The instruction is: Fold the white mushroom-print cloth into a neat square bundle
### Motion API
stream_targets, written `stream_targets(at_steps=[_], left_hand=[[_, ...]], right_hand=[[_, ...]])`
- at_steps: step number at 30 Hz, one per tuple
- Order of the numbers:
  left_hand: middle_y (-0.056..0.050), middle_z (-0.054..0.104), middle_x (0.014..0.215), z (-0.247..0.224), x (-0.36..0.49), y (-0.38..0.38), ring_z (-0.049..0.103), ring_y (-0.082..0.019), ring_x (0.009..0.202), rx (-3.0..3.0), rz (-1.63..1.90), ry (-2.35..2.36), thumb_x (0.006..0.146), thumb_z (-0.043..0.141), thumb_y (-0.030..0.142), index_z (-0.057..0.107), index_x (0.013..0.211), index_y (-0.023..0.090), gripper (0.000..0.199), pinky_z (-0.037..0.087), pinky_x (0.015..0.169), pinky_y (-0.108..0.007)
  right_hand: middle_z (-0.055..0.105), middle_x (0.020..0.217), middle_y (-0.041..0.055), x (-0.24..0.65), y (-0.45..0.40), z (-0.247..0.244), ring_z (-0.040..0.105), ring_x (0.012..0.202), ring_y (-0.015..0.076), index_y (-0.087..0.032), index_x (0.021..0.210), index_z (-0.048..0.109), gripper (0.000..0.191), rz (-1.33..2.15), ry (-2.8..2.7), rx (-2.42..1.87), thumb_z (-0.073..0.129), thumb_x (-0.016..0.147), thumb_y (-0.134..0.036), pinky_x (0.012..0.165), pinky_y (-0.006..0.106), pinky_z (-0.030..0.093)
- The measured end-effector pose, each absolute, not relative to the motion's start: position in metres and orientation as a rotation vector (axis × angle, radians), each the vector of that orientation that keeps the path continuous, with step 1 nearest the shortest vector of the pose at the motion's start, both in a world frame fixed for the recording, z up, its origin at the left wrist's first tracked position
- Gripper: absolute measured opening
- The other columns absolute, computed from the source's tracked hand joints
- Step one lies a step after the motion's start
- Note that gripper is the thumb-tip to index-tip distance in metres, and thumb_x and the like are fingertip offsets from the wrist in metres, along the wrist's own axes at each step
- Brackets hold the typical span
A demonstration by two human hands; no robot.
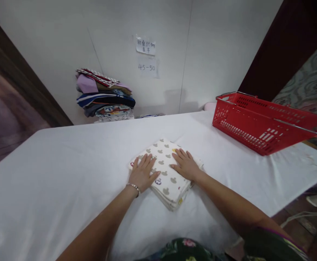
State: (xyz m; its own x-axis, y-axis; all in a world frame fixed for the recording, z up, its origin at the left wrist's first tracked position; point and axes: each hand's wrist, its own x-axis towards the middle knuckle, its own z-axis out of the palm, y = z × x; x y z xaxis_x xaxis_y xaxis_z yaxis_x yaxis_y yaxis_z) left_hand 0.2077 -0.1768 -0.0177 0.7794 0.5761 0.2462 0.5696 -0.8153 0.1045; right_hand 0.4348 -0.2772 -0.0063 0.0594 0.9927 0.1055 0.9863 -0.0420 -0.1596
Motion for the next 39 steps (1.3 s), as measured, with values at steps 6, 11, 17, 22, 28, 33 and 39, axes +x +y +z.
stream_targets(at_steps=[6, 11, 17, 22, 28, 33, 39], left_hand=[[-0.006, 0.031, 0.146, -0.016, 0.211, -0.175, 0.022, -0.026, 0.136, 2.935, 0.367, 0.980, 0.086, 0.033, 0.057, 0.036, 0.137, 0.025, 0.060, 0.010, 0.110, -0.052], [-0.005, 0.030, 0.147, -0.016, 0.212, -0.173, 0.021, -0.026, 0.137, 2.943, 0.333, 0.986, 0.086, 0.033, 0.057, 0.035, 0.138, 0.027, 0.060, 0.010, 0.110, -0.052], [-0.005, 0.029, 0.147, -0.013, 0.215, -0.175, 0.020, -0.025, 0.137, 2.918, 0.264, 1.027, 0.086, 0.034, 0.057, 0.035, 0.138, 0.027, 0.060, 0.009, 0.110, -0.051], [-0.005, 0.028, 0.147, -0.008, 0.215, -0.179, 0.018, -0.023, 0.137, 2.913, 0.202, 1.054, 0.086, 0.034, 0.056, 0.034, 0.138, 0.026, 0.060, 0.007, 0.111, -0.049], [-0.005, 0.027, 0.148, -0.003, 0.215, -0.183, 0.018, -0.023, 0.137, 2.915, 0.141, 1.076, 0.086, 0.035, 0.057, 0.033, 0.138, 0.028, 0.060, 0.008, 0.111, -0.049], [-0.006, 0.021, 0.150, 0.002, 0.213, -0.190, 0.012, -0.025, 0.139, 2.825, 0.158, 1.172, 0.081, 0.039, 0.062, 0.033, 0.138, 0.025, 0.069, 0.004, 0.111, -0.051], [-0.010, 0.017, 0.151, -0.001, 0.208, -0.208, 0.013, -0.028, 0.138, 2.396, 0.428, 1.464, 0.072, 0.052, 0.064, 0.027, 0.140, 0.019, 0.086, 0.016, 0.110, -0.046]], right_hand=[[0.026, 0.148, 0.0083, 0.437, -0.275, 0.004, 0.015, 0.137, 0.0276, -0.022, 0.137, 0.038, 0.059, 0.233, -1.966, -2.065, 0.036, 0.088, -0.056, 0.108, 0.051, 0.014], [0.034, 0.145, 0.0040, 0.479, -0.271, 0.017, 0.027, 0.134, 0.0184, -0.021, 0.132, 0.045, 0.049, 0.404, -1.436, -2.070, 0.037, 0.090, -0.044, 0.108, 0.032, 0.023], [0.059, 0.122, 0.0112, 0.514, -0.281, 0.015, 0.052, 0.112, 0.0243, -0.013, 0.115, 0.061, 0.043, 0.674, -1.243, -2.195, 0.052, 0.082, -0.039, 0.096, 0.032, 0.037], [0.066, 0.108, 0.0113, 0.514, -0.277, 0.017, 0.058, 0.101, 0.0257, -0.013, 0.098, 0.068, 0.038, 0.898, -1.221, -2.138, 0.059, 0.077, -0.043, 0.088, 0.033, 0.041], [0.067, 0.106, 0.0118, 0.515, -0.273, 0.026, 0.063, 0.090, 0.0200, -0.012, 0.103, 0.064, 0.043, 1.221, -1.182, -1.940, 0.059, 0.077, -0.046, 0.077, 0.029, 0.049], [0.067, 0.107, 0.0107, 0.515, -0.303, 0.032, 0.064, 0.093, 0.0198, -0.016, 0.109, 0.061, 0.040, 1.333, -1.096, -1.767, 0.061, 0.078, -0.041, 0.079, 0.029, 0.050], [0.063, 0.116, 0.0090, 0.504, -0.369, 0.018, 0.061, 0.101, 0.0227, -0.019, 0.122, 0.053, 0.055, 1.528, -0.931, -1.442, 0.067, 0.074, -0.041, 0.089, 0.035, 0.048]])
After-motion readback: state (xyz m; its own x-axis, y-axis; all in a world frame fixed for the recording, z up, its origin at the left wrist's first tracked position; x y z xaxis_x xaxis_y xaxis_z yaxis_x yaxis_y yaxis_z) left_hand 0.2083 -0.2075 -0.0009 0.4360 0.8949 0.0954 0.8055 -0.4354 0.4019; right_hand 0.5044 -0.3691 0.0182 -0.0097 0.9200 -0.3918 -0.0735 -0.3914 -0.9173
